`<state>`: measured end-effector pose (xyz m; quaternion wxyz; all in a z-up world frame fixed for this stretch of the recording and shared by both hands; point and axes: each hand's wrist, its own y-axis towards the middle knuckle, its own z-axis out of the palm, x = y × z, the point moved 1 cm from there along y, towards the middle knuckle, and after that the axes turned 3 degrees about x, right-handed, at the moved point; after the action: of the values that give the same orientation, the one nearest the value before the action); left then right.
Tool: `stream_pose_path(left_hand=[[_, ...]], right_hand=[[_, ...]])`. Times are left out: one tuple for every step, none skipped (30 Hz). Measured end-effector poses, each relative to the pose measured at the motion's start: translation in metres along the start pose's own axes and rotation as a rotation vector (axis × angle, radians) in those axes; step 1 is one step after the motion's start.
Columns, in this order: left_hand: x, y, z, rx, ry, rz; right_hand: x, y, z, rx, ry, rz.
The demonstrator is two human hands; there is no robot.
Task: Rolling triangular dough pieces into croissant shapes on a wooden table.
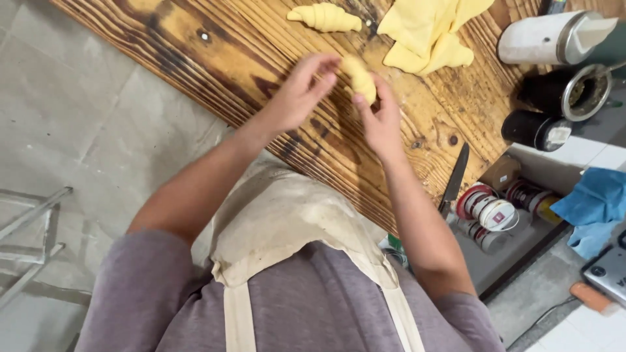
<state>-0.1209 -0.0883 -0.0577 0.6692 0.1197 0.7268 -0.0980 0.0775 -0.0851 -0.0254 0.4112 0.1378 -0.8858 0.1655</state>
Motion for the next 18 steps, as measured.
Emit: stream_pose_path(left_hand=[[-0.008,-0.004,0.006,0.087,-0.112,-0.05],[-0.013,-0.009,0.011,0.097,-0.113,-0.051],[-0.019,-0.015,0.016,0.033,-0.217,-0.053],[-0.024,-0.022,0.02,-0.032,-0.321,-0.053],[-0.029,-0.023,0.02,-0.032,-0.321,-0.054],[-0.034,-0.024,0.019,-0.073,-0.223,-0.061],[-0.039,-0.024,0.017,-0.118,-0.12,-0.066],[-0.043,-0.021,0.016,-0.121,-0.116,-0.065],[-0.046,-0.02,0.015,-0.124,-0.162,-0.095],[-0.049,-0.019,0.014,-0.127,-0.208,-0.126],[-0.049,-0.018,0.014,-0.132,-0.203,-0.127],[-0.049,-0.017,0.013,-0.154,-0.269,-0.177],[-0.049,-0.015,0.013,-0.172,-0.337,-0.224],[-0.055,-0.015,0.008,-0.173,-0.333,-0.224],[-0.062,-0.014,0.003,-0.177,-0.393,-0.229],[-0.068,-0.013,-0.001,-0.181,-0.453,-0.233],[-0.066,-0.013,-0.001,-0.182,-0.45,-0.234],[-0.063,-0.013,-0.001,-0.181,-0.404,-0.224]], right_hand=[[0.004,-0.008,0.002,-0.053,0.299,0.218],[0.0,-0.014,0.008,-0.06,0.302,0.225],[-0.004,-0.021,0.015,-0.122,0.707,0.347],[-0.008,-0.028,0.022,-0.187,1.113,0.465],[-0.01,-0.031,0.024,-0.187,1.114,0.465],[-0.011,-0.034,0.027,-0.177,1.194,0.449],[-0.012,-0.035,0.03,-0.163,1.275,0.427],[-0.018,-0.038,0.033,-0.159,1.277,0.424],[-0.025,-0.042,0.037,-0.145,1.29,0.389],[-0.031,-0.047,0.041,-0.131,1.303,0.354],[-0.026,-0.048,0.041,-0.124,1.306,0.353],[-0.022,-0.048,0.041,-0.136,1.339,0.341],[-0.017,-0.049,0.041,-0.152,1.37,0.328],[-0.009,-0.047,0.037,-0.15,1.373,0.325],[-0.001,-0.045,0.034,-0.158,1.426,0.315],[0.007,-0.042,0.03,-0.165,1.48,0.305],[-0.002,-0.044,0.034,-0.164,1.483,0.304],[-0.011,-0.046,0.037,-0.155,1.491,0.309]])
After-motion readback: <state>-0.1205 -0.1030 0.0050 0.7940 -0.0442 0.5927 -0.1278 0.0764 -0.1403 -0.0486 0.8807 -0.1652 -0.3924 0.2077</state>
